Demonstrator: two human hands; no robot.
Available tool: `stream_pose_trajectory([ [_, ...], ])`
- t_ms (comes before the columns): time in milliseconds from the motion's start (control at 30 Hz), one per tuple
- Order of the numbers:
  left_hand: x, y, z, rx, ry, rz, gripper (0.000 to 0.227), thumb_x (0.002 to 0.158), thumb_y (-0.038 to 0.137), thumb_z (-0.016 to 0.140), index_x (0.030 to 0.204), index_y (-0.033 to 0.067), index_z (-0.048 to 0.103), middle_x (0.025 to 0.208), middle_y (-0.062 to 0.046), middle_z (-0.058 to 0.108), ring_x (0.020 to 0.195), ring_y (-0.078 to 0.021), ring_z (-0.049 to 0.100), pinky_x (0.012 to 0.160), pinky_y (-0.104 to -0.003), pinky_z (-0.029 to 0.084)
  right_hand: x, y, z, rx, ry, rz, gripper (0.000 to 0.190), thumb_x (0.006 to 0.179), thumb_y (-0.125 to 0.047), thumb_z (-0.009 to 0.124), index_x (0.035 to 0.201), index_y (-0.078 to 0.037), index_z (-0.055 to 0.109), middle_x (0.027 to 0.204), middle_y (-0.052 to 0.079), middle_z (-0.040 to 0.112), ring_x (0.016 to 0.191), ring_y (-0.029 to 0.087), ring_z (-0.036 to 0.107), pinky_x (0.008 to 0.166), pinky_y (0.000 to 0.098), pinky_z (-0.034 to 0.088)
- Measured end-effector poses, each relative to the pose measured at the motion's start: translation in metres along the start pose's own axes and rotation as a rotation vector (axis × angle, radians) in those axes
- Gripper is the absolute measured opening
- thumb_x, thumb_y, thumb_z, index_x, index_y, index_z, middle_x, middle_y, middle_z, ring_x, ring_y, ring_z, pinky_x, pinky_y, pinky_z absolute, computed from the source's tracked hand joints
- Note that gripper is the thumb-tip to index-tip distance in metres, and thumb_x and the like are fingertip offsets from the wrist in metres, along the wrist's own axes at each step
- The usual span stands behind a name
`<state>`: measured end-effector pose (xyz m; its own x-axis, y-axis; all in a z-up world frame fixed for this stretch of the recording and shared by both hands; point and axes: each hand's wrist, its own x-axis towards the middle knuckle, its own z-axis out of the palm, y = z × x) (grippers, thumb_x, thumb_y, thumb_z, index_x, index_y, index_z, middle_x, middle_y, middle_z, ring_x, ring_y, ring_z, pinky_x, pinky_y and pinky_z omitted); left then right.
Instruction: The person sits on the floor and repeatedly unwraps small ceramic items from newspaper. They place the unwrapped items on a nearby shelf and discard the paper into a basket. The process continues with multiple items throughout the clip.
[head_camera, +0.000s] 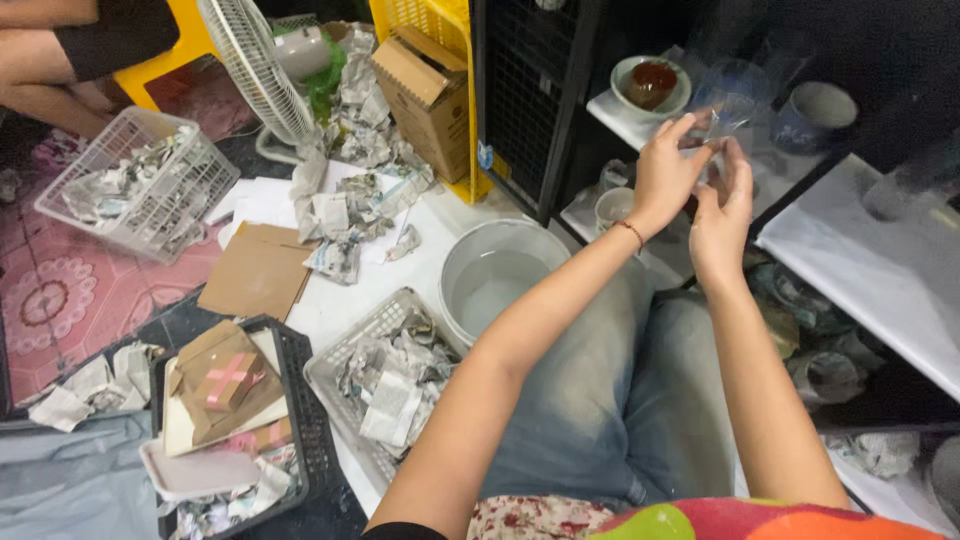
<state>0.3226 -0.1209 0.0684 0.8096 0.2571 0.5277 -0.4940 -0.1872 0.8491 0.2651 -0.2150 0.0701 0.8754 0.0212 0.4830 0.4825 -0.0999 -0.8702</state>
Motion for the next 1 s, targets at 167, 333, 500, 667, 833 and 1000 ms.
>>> stream_pose_trajectory([
  [167, 0.044, 0.022, -0.026, 0.021, 0.039, 0.095, 0.043, 0.090, 0.020, 0.078, 0.131, 0.0126, 0.068, 0.117, -0.008, 0.072, 0.098, -0.0211, 0.076, 0.082, -0.032, 0.061, 0.029, -0.018, 0.008, 0.114, -0.126, -0.072, 0.068, 0.096, 0.017, 0.034, 0.163, 0.001, 0.027, 0.172, 0.018, 0.030, 0.161, 0.031, 0.032, 0.132, 0.0418, 0.027],
  [333, 0.102, 0.012, -0.048, 0.031, 0.049, 0.138, 0.043, 0.089, 0.022, 0.079, 0.130, 0.0152, 0.069, 0.114, -0.005, 0.074, 0.095, -0.0188, 0.080, 0.080, -0.030, 0.064, 0.084, -0.008, 0.029, 0.176, -0.219, -0.057, 0.073, 0.093, 0.020, 0.033, 0.163, 0.000, 0.026, 0.173, 0.018, 0.026, 0.163, 0.029, 0.025, 0.133, 0.0413, 0.022],
  [500, 0.126, -0.010, -0.055, 0.093, 0.048, 0.116, 0.041, 0.085, 0.022, 0.081, 0.124, 0.0151, 0.071, 0.114, -0.006, 0.076, 0.091, -0.0195, 0.080, 0.075, -0.031, 0.063, 0.114, 0.016, 0.047, 0.140, -0.238, -0.048, 0.075, 0.090, 0.021, 0.031, 0.162, 0.000, 0.026, 0.172, 0.020, 0.029, 0.162, 0.028, 0.026, 0.133, 0.0385, 0.020],
  [667, 0.129, -0.029, -0.052, 0.093, 0.038, 0.043, 0.042, 0.084, 0.020, 0.082, 0.123, 0.0099, 0.070, 0.113, -0.009, 0.076, 0.092, -0.0210, 0.080, 0.077, -0.032, 0.064, 0.110, 0.034, 0.045, -0.163, -0.164, -0.060, 0.078, 0.082, 0.020, 0.031, 0.157, -0.001, 0.030, 0.163, 0.022, 0.043, 0.155, 0.029, 0.036, 0.125, 0.0389, 0.027],
  [833, 0.122, -0.029, -0.053, 0.137, 0.010, 0.046, 0.040, 0.084, 0.020, 0.082, 0.120, 0.0080, 0.072, 0.110, -0.010, 0.076, 0.096, -0.0236, 0.079, 0.080, -0.034, 0.063, 0.107, 0.037, 0.046, -0.105, -0.157, -0.048, 0.068, 0.093, 0.017, 0.032, 0.158, -0.002, 0.029, 0.162, 0.023, 0.046, 0.155, 0.031, 0.040, 0.127, 0.0387, 0.029],
  [1000, 0.112, 0.001, -0.050, 0.170, 0.061, 0.162, 0.039, 0.088, 0.020, 0.077, 0.126, 0.0131, 0.069, 0.117, -0.007, 0.073, 0.104, -0.0255, 0.077, 0.089, -0.036, 0.062, 0.098, 0.011, 0.048, -0.007, -0.158, -0.078, 0.074, 0.090, 0.020, 0.029, 0.161, -0.001, 0.026, 0.168, 0.024, 0.034, 0.160, 0.032, 0.030, 0.129, 0.0403, 0.028],
])
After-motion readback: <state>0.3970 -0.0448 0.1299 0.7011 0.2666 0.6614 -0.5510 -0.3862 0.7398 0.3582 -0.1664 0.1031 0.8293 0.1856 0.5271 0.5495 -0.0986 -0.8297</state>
